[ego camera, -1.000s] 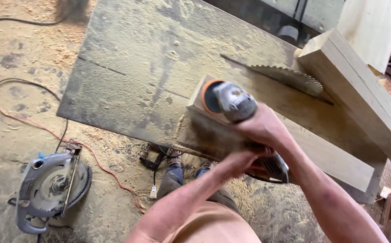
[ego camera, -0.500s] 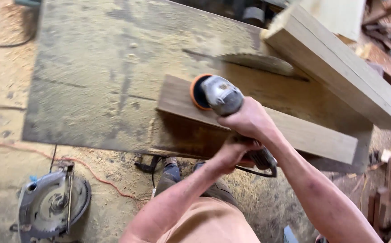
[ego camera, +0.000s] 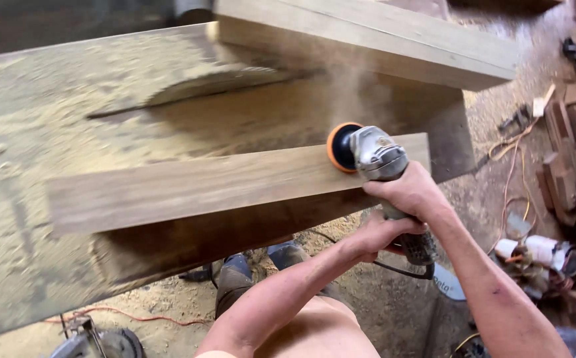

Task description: The person uses an angle grinder with a sanding disc to sand a rectangular wooden plank on a workbench. The person moves the tool back and forth along the plank's surface, generating sawdust, and briefly flips the plank to continue sanding.

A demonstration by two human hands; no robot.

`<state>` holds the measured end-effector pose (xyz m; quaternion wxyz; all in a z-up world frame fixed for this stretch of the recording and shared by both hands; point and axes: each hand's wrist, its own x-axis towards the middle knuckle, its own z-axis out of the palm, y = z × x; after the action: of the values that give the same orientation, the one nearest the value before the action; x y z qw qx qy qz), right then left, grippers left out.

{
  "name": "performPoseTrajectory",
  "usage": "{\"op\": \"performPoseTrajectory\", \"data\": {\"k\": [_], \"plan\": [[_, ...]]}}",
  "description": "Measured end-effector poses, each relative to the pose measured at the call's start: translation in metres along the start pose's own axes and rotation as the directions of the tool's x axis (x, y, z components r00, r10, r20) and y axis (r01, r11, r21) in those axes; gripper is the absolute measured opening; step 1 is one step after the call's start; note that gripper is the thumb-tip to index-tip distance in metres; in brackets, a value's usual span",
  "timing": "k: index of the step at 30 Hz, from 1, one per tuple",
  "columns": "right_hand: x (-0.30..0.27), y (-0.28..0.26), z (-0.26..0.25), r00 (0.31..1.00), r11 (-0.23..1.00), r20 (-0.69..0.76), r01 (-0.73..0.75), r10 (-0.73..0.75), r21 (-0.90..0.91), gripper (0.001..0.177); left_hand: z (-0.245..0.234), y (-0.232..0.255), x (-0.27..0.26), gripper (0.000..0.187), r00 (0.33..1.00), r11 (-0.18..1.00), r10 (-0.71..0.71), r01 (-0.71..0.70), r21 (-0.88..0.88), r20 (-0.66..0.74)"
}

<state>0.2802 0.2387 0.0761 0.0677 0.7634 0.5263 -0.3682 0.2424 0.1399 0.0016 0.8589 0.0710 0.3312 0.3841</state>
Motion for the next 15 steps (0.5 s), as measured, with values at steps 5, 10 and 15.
{"op": "performPoseTrajectory", "data": {"k": [5,10,15], "plan": [[0.020,0.047,-0.048,0.997,0.993,-0.073,-0.028,0.037,0.116,0.037,0.042,-0.007,0.045,0.070,0.994,0.992,-0.106,0.105,0.064,0.017],[0.030,0.065,-0.084,0.992,0.994,-0.064,-0.109,0.110,0.020,0.037,0.071,-0.029,0.085,0.056,0.982,0.955,-0.177,0.156,0.254,0.062],[0.016,0.096,-0.080,0.990,0.994,-0.094,-0.100,0.104,0.050,0.033,0.077,-0.066,0.083,0.052,0.982,0.974,-0.062,0.020,0.226,0.177]]}}
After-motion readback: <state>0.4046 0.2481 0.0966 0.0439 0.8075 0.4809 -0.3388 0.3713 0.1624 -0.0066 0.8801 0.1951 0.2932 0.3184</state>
